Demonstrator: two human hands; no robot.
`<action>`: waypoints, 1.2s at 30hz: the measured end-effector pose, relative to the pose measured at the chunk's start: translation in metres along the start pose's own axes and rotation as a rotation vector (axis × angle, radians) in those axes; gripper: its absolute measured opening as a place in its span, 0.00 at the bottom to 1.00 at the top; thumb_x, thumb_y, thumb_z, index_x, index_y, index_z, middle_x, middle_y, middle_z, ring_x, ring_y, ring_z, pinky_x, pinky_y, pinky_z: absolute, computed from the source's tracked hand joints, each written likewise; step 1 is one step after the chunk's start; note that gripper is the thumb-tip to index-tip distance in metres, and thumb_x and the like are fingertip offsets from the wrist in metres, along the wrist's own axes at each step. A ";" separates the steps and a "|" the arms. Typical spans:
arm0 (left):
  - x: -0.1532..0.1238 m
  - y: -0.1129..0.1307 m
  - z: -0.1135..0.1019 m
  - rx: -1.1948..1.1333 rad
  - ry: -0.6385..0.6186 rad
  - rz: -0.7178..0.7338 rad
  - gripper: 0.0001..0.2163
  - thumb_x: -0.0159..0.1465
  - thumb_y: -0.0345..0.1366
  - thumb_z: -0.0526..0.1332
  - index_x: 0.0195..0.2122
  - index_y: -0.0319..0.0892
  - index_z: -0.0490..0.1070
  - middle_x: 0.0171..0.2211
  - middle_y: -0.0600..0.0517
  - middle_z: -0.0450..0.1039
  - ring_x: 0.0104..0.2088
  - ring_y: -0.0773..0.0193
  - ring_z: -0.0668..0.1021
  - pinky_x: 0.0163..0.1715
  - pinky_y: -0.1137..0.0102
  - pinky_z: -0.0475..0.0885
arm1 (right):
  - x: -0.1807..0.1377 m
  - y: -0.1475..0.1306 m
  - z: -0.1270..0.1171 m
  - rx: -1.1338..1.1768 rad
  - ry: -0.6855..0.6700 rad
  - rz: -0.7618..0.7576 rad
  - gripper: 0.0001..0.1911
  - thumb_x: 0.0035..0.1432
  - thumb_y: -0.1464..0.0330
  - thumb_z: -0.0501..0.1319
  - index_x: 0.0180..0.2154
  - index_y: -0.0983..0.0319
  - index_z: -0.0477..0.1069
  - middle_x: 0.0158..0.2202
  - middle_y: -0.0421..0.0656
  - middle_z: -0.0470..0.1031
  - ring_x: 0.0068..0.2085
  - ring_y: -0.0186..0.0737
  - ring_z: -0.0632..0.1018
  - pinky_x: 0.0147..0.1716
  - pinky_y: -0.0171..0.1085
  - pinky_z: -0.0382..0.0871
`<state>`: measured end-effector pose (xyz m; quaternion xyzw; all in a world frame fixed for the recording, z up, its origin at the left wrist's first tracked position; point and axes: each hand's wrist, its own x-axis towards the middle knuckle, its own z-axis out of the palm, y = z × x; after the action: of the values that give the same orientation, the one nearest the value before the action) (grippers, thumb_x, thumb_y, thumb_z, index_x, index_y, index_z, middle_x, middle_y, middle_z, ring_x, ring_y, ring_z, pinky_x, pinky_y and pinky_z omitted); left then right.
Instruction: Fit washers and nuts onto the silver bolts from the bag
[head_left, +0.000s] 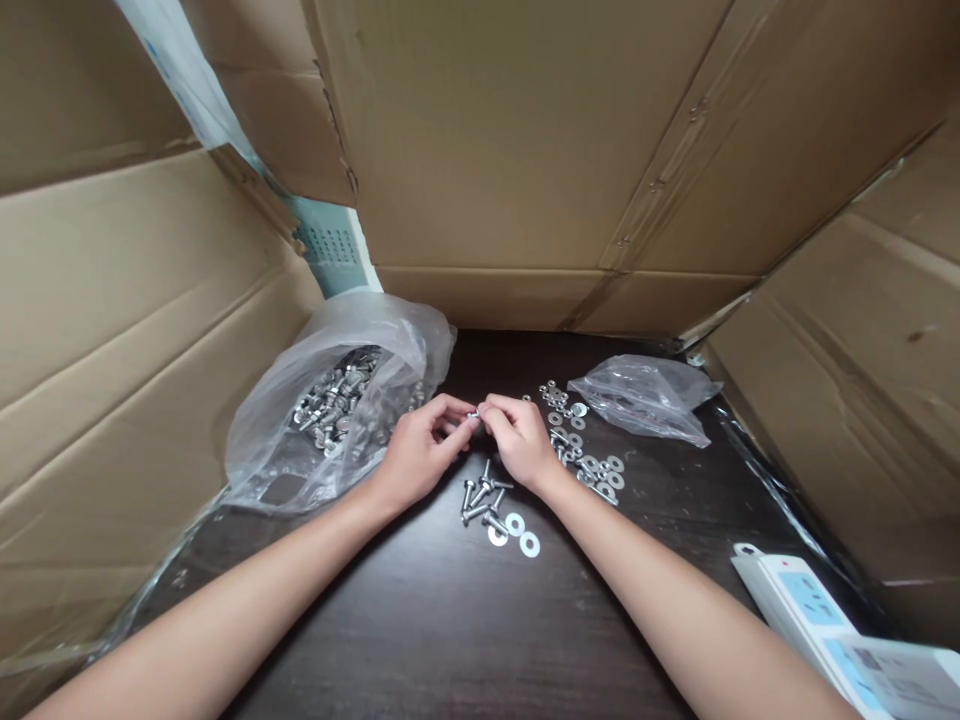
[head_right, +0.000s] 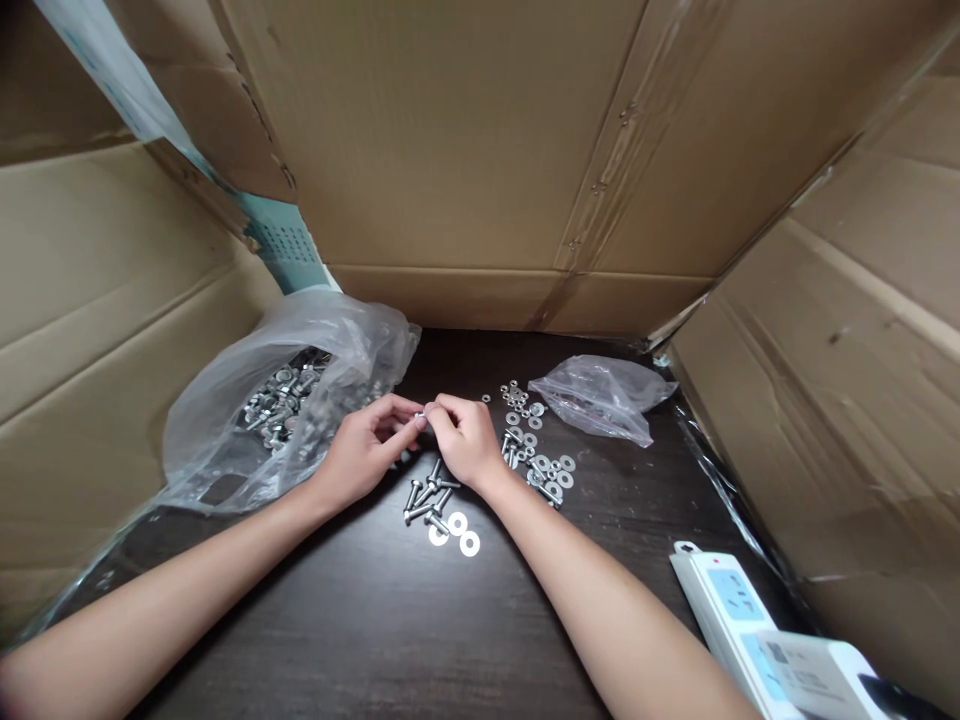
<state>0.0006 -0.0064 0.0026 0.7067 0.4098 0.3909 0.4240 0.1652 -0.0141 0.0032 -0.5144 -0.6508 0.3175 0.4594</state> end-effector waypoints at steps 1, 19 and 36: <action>0.000 0.000 0.000 -0.006 -0.004 0.004 0.10 0.68 0.43 0.62 0.42 0.41 0.75 0.33 0.51 0.80 0.29 0.63 0.81 0.29 0.71 0.74 | 0.000 0.000 0.000 -0.004 -0.001 0.008 0.21 0.62 0.61 0.53 0.19 0.59 0.56 0.18 0.36 0.56 0.24 0.34 0.60 0.26 0.37 0.51; 0.001 0.001 0.000 -0.005 -0.001 0.017 0.09 0.68 0.40 0.61 0.43 0.40 0.74 0.31 0.52 0.79 0.28 0.65 0.80 0.29 0.72 0.73 | -0.001 0.000 0.001 -0.024 -0.004 0.018 0.20 0.64 0.61 0.52 0.20 0.59 0.59 0.19 0.37 0.60 0.24 0.35 0.63 0.27 0.37 0.53; 0.000 0.002 -0.001 0.017 -0.001 0.022 0.09 0.68 0.41 0.61 0.43 0.41 0.75 0.33 0.51 0.80 0.29 0.64 0.80 0.29 0.71 0.74 | 0.000 0.001 0.002 -0.025 -0.013 0.003 0.18 0.63 0.63 0.51 0.21 0.59 0.59 0.20 0.37 0.61 0.25 0.35 0.64 0.27 0.37 0.54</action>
<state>0.0007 -0.0067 0.0046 0.7148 0.4054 0.3917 0.4138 0.1637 -0.0137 0.0011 -0.5190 -0.6569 0.3134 0.4482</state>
